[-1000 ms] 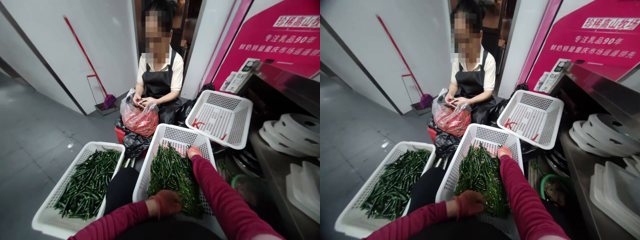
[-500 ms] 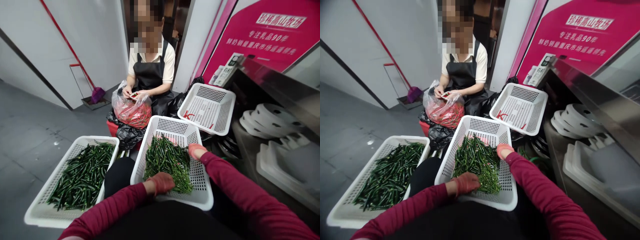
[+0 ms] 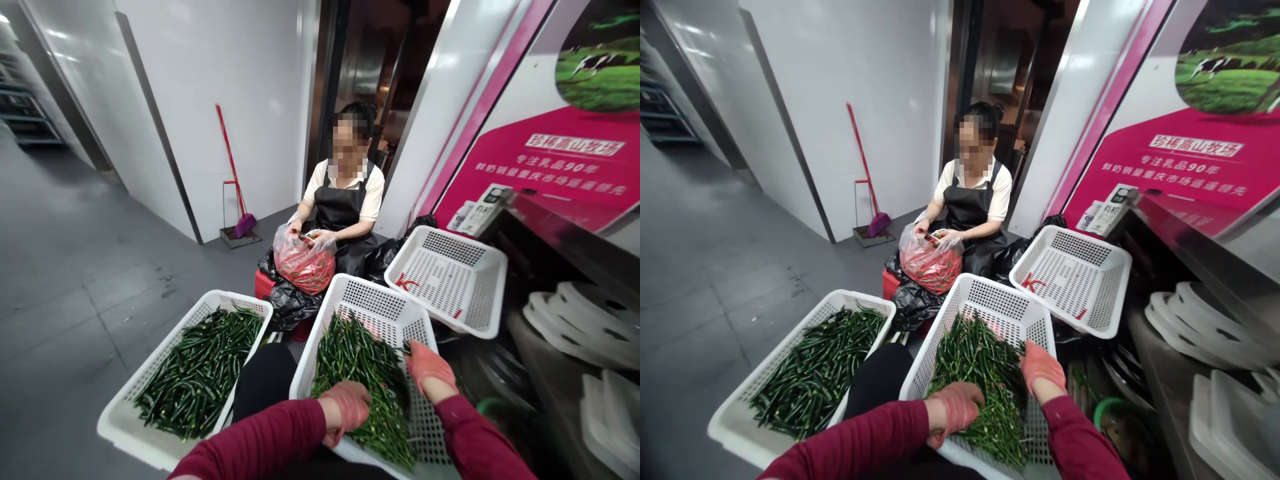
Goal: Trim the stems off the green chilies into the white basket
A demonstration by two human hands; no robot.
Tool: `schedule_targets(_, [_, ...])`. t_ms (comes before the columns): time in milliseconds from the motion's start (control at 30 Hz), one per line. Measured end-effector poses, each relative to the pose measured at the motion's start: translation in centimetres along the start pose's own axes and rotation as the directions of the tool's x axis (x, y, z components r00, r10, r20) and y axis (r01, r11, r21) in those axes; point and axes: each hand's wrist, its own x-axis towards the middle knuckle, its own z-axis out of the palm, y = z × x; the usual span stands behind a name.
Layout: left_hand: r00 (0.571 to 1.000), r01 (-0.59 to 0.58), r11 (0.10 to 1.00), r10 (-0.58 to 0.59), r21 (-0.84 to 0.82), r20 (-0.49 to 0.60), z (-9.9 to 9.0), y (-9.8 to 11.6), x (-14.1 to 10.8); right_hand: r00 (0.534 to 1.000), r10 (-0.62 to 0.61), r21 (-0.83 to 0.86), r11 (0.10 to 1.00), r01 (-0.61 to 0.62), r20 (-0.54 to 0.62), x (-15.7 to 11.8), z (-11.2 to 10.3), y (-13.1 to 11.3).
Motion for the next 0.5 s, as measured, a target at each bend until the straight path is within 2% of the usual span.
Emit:
schedule_targets(67, [0.997,0.067,0.998,-0.067,0.012,-0.046,0.4,0.5,-0.4,0.998,-0.049,0.217,0.975,0.056,-0.038,-2.4,0.2,-0.6])
schedule_targets(100, [0.997,0.067,0.998,-0.067,-0.008,-0.028,0.6,0.8,-0.6,0.997,-0.055,0.332,0.941,0.069,-0.052,-3.6,0.7,-1.1])
schedule_targets(167, [0.995,0.023,0.996,-0.014,-0.088,0.099,0.7,1.2,-0.7,0.996,-0.028,0.513,0.856,0.065,-0.08,-5.7,1.8,-1.9])
schedule_targets(233, [0.973,0.006,0.986,0.033,-0.167,0.229,0.8,1.4,-0.5,0.994,0.027,0.611,0.791,0.041,-0.101,-7.2,2.9,-2.3])
schedule_targets(267, [0.964,0.006,0.982,0.044,-0.188,0.261,0.8,1.4,-0.5,0.993,0.049,0.643,0.766,0.031,-0.107,-7.6,3.3,-2.3])
schedule_targets(367, [0.98,0.032,0.977,0.011,-0.213,0.197,1.1,1.1,-0.7,0.991,0.065,0.702,0.711,0.038,-0.12,-8.5,3.6,-1.8])
schedule_targets(500, [0.997,0.023,0.94,0.005,-0.341,0.082,1.5,0.9,-1.2,0.983,0.089,0.742,0.667,0.061,-0.16,-9.7,3.7,-1.5])
